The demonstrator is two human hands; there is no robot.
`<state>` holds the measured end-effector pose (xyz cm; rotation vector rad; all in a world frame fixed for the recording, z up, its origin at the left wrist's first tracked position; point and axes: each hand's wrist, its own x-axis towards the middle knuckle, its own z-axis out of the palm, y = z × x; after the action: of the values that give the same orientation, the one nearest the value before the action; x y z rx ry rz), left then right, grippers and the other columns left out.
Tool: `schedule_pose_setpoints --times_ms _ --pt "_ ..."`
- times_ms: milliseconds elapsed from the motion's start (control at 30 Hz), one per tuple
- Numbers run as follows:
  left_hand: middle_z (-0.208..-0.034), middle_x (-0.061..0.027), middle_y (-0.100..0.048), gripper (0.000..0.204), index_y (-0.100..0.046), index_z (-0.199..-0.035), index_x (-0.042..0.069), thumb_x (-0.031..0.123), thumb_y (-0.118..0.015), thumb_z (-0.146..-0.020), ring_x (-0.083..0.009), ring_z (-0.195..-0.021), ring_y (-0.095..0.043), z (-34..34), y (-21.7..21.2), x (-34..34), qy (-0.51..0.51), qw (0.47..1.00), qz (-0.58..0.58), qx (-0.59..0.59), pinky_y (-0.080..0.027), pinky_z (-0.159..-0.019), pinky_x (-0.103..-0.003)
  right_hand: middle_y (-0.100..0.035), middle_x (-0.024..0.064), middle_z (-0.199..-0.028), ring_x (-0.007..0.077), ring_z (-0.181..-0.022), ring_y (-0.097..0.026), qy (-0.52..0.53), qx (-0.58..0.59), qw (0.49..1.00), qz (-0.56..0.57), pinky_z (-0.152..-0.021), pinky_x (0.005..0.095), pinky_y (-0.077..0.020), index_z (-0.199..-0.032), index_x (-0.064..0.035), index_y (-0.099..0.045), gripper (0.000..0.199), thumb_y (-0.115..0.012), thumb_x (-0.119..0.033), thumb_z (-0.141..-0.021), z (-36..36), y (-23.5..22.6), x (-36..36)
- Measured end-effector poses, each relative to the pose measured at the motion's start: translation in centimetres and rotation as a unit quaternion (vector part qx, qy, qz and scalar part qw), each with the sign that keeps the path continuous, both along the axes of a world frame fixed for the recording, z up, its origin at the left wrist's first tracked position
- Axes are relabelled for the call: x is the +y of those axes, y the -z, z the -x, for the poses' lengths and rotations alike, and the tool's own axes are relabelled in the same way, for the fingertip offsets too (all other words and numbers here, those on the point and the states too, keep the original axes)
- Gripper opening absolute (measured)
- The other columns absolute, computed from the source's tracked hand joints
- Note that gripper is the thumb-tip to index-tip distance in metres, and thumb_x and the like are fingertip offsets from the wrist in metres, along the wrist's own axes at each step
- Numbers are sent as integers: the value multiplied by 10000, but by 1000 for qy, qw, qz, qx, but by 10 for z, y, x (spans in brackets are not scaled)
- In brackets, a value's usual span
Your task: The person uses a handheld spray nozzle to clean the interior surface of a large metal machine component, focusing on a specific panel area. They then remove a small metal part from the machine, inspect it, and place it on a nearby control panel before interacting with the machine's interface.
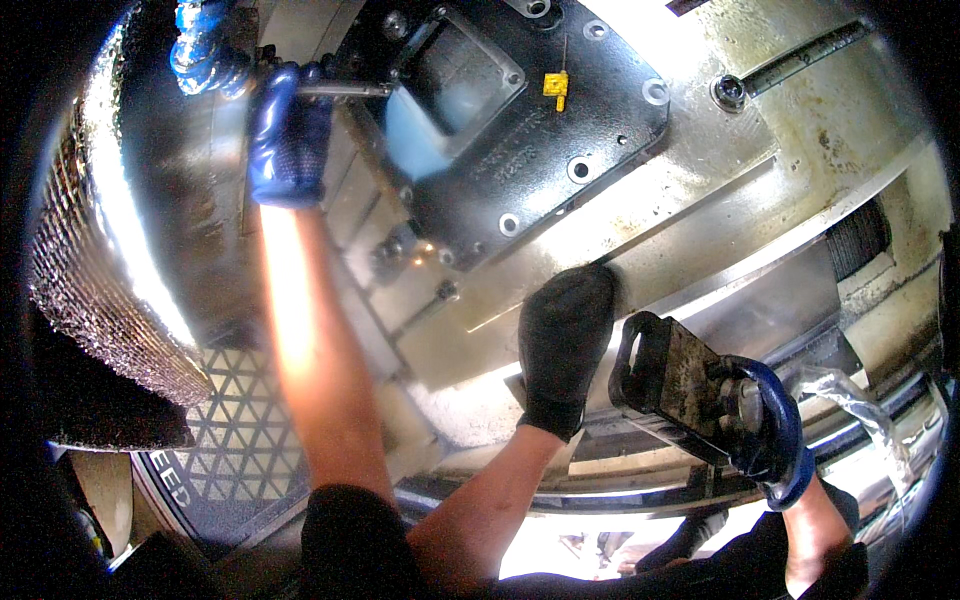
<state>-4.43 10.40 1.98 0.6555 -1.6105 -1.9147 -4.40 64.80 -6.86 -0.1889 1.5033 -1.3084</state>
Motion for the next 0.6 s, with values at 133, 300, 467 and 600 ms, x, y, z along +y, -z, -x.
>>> schedule_pose_setpoints --times_ms 133,300,467,600 --pt "-957 -95 -699 128 -678 -949 91 96 -708 -824 -244 -935 -657 1 1 3 2 1000 14 9 -534 -867 -394 -609 186 -1162 315 -1085 -589 -20 33 999 6 -964 400 -454 -1235 6 -537 656 -772 -300 -704 4 -2 -3" --pt "-964 -102 -697 124 -674 -956 81 89 -695 -834 -248 -944 -658 2 2 4 -20 1000 10 7 -536 -873 -400 -611 179 -1162 305 -1082 -590 5 40 999 10 -968 398 -454 -1222 8 -543 649 -784 -292 -700 -1 4 0" --pt "-982 -104 -692 154 -668 -984 76 88 -696 -834 -248 -956 -657 4 5 6 -9 1000 22 20 -537 -875 -401 -613 173 -1155 297 -1080 -591 -8 71 997 14 -967 397 -455 -1223 6 -544 662 -792 -311 -697 3 1 -2" --pt "-999 -91 -690 169 -665 -1004 85 89 -693 -837 -245 -952 -657 6 4 10 -24 999 35 21 -537 -879 -399 -606 176 -1165 300 -1086 -588 5 57 998 14 -964 398 -453 -1233 13 -538 677 -783 -335 -707 1 1 1"
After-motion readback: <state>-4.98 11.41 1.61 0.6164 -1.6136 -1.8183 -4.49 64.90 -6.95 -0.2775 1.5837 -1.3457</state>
